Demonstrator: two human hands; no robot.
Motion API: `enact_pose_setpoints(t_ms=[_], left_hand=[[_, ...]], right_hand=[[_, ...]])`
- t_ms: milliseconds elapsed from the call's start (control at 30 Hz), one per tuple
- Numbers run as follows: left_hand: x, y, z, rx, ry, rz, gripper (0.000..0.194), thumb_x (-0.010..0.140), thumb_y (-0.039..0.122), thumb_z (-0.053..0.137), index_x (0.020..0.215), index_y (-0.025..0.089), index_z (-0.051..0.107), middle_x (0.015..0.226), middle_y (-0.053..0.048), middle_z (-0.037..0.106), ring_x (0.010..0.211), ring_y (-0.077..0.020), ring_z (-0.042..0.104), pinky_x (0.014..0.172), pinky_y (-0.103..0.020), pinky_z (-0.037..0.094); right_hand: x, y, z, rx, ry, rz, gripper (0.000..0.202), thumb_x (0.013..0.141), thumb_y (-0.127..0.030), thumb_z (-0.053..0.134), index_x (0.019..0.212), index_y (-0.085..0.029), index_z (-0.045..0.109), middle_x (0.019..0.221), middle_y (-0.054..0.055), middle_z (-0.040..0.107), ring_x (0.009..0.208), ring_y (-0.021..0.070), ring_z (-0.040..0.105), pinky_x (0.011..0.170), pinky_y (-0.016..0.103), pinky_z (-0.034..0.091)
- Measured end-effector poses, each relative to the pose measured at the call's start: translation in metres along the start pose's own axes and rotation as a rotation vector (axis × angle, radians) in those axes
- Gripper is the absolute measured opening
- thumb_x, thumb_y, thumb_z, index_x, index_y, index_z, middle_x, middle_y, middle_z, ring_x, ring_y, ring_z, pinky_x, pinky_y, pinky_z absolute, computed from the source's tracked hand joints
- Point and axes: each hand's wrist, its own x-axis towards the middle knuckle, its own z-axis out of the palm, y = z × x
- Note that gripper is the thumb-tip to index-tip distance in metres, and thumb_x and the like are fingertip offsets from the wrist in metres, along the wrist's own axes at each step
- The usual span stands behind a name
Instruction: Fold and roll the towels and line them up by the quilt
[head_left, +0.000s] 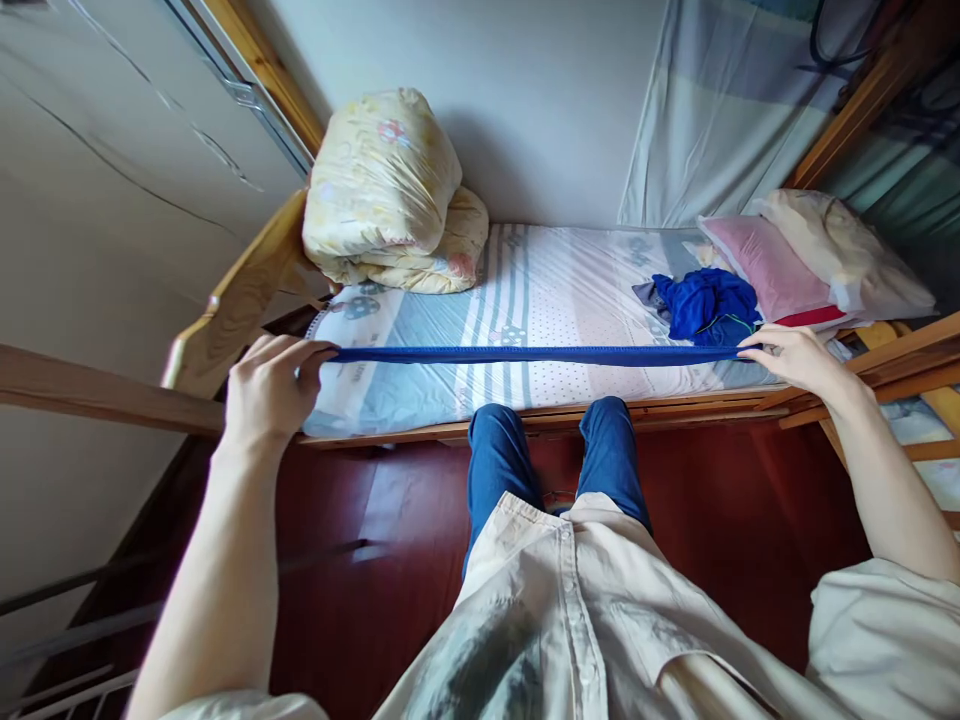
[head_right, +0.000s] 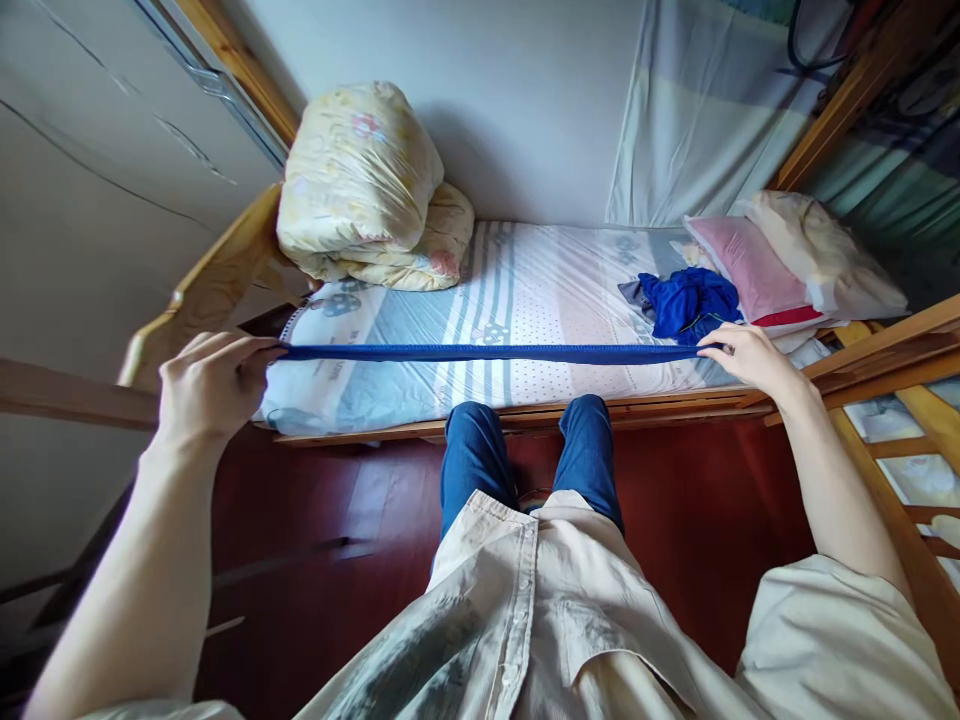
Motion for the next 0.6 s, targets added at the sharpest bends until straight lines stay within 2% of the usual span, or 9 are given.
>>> enact_pose_setpoints(t_ms=[100,200,267,400,500,600], left_hand=[[-0.027,-0.001,-0.017,-0.064,-0.053,-0.019,0.035,0.094,0.050,0.043,0.077,0.032,0.068,0.080,-0.002,0.068,0.090,-0.0256,0.064,0.091,-0.039,0.056],[-0.046,-0.002,-0.030,-0.137,-0.089,-0.040,0.025,0.088,0.045,0.047,0.078,0.035,0.068,0.084,0.001,0.069,0.092,-0.0256,0.067,0.091,-0.038,0.056],[-0.051,-0.004,-0.034,-0.173,-0.122,-0.064,0.023,0.087,0.043,0.047,0.079,0.036,0.068,0.087,0.003,0.069,0.089,-0.0236,0.068,0.087,-0.035,0.056],[-0.040,-0.011,-0.028,-0.187,-0.249,-0.112,0.026,0.088,0.051,0.049,0.082,0.034,0.068,0.084,0.005,0.070,0.074,-0.0183,0.066,0.074,-0.028,0.055],[-0.019,-0.021,-0.014,-0.158,-0.367,-0.165,0.029,0.082,0.055,0.055,0.086,0.031,0.069,0.084,0.005,0.072,0.067,-0.0157,0.062,0.071,-0.026,0.054],[0.006,-0.033,0.006,-0.122,-0.410,-0.186,0.034,0.076,0.056,0.059,0.088,0.026,0.069,0.085,0.002,0.071,0.066,-0.0146,0.061,0.072,-0.025,0.054]], right_hand=[[-0.012,-0.002,0.004,0.010,-0.047,0.010,0.040,0.097,-0.050,0.056,0.086,-0.021,0.080,0.090,0.009,0.081,0.074,0.0212,0.071,0.076,0.033,0.056],[-0.022,-0.002,0.002,0.037,-0.126,0.159,0.044,0.092,-0.060,0.061,0.085,-0.021,0.080,0.083,0.007,0.080,0.067,0.0214,0.071,0.069,0.032,0.056],[-0.023,0.001,0.002,0.087,-0.180,0.253,0.044,0.088,-0.062,0.065,0.085,-0.021,0.080,0.078,0.006,0.079,0.065,0.0224,0.072,0.064,0.032,0.056],[-0.012,0.010,0.008,0.229,-0.244,0.353,0.037,0.083,-0.052,0.069,0.090,-0.018,0.079,0.079,0.008,0.079,0.065,0.0243,0.074,0.059,0.032,0.057],[0.008,0.021,0.021,0.272,-0.276,0.356,0.029,0.083,-0.041,0.067,0.091,-0.017,0.080,0.081,0.008,0.080,0.064,0.0235,0.075,0.058,0.031,0.058],[0.036,0.034,0.039,0.192,-0.306,0.312,0.020,0.082,-0.031,0.068,0.090,-0.018,0.082,0.079,0.007,0.081,0.068,0.0230,0.076,0.064,0.030,0.059]])
